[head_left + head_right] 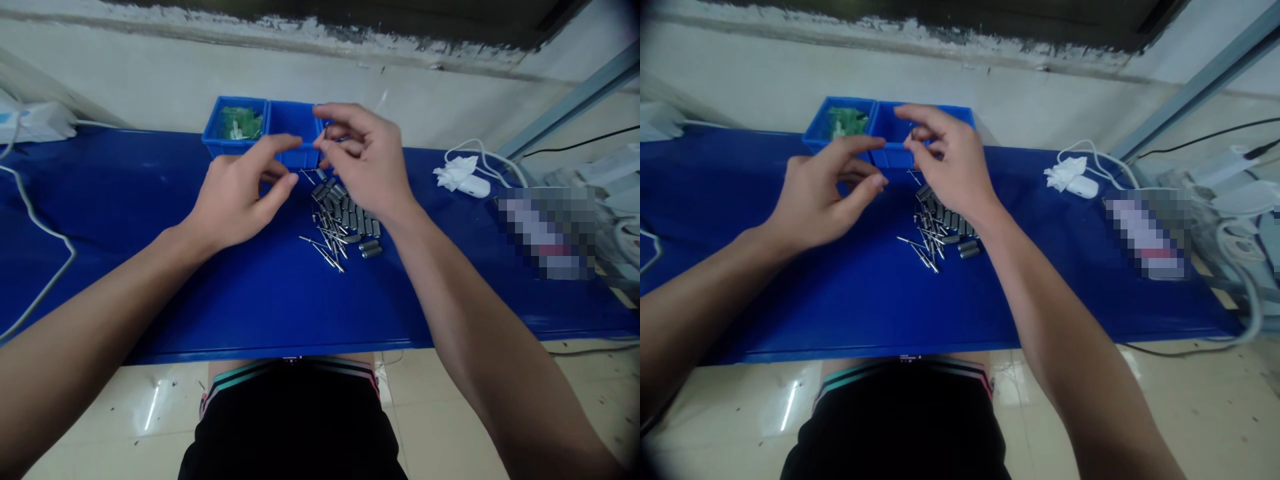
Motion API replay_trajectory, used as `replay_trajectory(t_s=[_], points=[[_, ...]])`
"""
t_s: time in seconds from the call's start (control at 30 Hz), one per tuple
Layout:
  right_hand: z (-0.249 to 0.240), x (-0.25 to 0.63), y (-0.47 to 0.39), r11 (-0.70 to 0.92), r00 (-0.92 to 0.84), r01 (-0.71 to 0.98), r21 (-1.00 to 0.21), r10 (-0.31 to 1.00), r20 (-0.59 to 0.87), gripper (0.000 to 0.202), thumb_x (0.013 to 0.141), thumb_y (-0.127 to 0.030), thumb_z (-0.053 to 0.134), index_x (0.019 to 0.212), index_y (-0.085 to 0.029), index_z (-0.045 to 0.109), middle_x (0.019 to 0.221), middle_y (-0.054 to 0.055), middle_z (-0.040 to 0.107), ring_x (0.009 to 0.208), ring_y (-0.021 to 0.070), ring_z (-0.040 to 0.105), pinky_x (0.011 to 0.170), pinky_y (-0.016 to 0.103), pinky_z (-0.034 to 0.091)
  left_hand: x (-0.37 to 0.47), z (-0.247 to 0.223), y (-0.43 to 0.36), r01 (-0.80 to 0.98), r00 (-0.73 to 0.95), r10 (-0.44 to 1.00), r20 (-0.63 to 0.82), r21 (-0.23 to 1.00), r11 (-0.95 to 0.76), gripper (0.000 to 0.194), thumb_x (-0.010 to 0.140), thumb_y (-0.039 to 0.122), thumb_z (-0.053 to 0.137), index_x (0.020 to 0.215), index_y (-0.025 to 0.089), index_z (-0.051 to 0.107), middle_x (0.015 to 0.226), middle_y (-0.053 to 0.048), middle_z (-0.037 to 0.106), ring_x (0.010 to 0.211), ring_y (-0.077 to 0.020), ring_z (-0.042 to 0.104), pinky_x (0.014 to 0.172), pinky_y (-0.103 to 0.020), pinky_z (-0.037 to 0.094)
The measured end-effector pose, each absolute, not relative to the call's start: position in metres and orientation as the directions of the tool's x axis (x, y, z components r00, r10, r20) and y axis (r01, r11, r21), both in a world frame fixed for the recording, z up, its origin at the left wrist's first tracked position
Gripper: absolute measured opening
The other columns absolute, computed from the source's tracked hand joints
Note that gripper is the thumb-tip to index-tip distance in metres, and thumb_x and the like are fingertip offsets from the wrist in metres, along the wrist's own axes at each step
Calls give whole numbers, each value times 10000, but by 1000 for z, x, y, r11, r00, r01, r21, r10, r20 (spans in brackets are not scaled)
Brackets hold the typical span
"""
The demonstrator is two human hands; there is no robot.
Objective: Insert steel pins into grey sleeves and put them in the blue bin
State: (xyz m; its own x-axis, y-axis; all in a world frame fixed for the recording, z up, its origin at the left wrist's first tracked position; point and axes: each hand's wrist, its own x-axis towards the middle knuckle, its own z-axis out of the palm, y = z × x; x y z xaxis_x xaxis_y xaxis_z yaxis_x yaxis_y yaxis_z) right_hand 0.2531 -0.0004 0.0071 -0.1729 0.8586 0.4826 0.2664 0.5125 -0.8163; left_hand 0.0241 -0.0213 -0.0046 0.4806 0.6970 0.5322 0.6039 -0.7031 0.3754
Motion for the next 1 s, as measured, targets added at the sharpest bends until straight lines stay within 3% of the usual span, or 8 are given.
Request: replay_trajectory(t_s=[0.17,0.27,0.33,0.47,0.7,0.83,0.93,1.0], points=[[10,268,14,410,68,-30,-911,911,408,42,987,-303,733,982,-344,743,995,-55,819,785,162,768,500,269,504,28,-9,-20,526,658,604,449,300,-796,400,1086,504,511,1251,220,741,1102,-44,823,964,-223,789,865,-342,602],[13,276,19,259,171,-129,-957,957,236,179,1000,-344,725,830,-287,714,814,-29,765,598,122,669,376,246,336,29,-11,-20,457,750,544,378,298,-838,417,1078,518,542,1258,210,758,1178,-75,805,1048,-254,778,919,-366,594],[14,279,22,148,213,-151,-977,970,114,328,1011,-379,698,709,-264,647,638,-33,630,482,96,534,355,249,265,29,-12,-21,416,786,507,354,304,-857,442,1071,553,568,1260,207,770,1226,-90,791,1107,-273,765,981,-392,584],[8,284,28,-14,259,-95,-995,965,-38,456,1019,-437,666,626,-260,516,541,-47,479,415,92,416,358,265,238,30,-15,-21,379,823,464,328,292,-878,485,1049,610,611,1257,211,791,1263,-105,776,1150,-297,746,1027,-430,575],[-2,285,32,-70,274,65,-995,960,-50,366,1030,-462,671,749,-238,604,633,-12,634,437,91,507,366,243,248,32,-18,-18,355,857,429,287,276,-893,327,1088,431,582,1186,226,817,1223,-87,781,1101,-273,748,1017,-436,574],[-4,286,33,-37,224,124,-992,975,-9,381,938,-609,755,845,-258,641,686,1,691,473,130,578,380,263,310,33,-18,-19,360,858,437,271,291,-887,257,1063,327,586,1117,224,815,1178,-79,780,1058,-256,748,967,-410,581],[-1,285,30,-5,210,163,-987,977,30,401,945,-650,725,908,-253,685,724,4,717,455,121,542,405,276,324,33,-16,-20,389,847,463,261,288,-875,227,1024,296,593,1055,211,801,1140,-77,778,1026,-254,747,923,-397,579],[1,282,26,72,163,249,-966,980,115,357,984,-588,696,918,-238,715,745,7,728,472,115,527,472,287,394,31,-13,-20,423,836,490,247,279,-862,197,982,282,606,1003,212,788,1086,-68,782,962,-243,748,871,-376,570]])
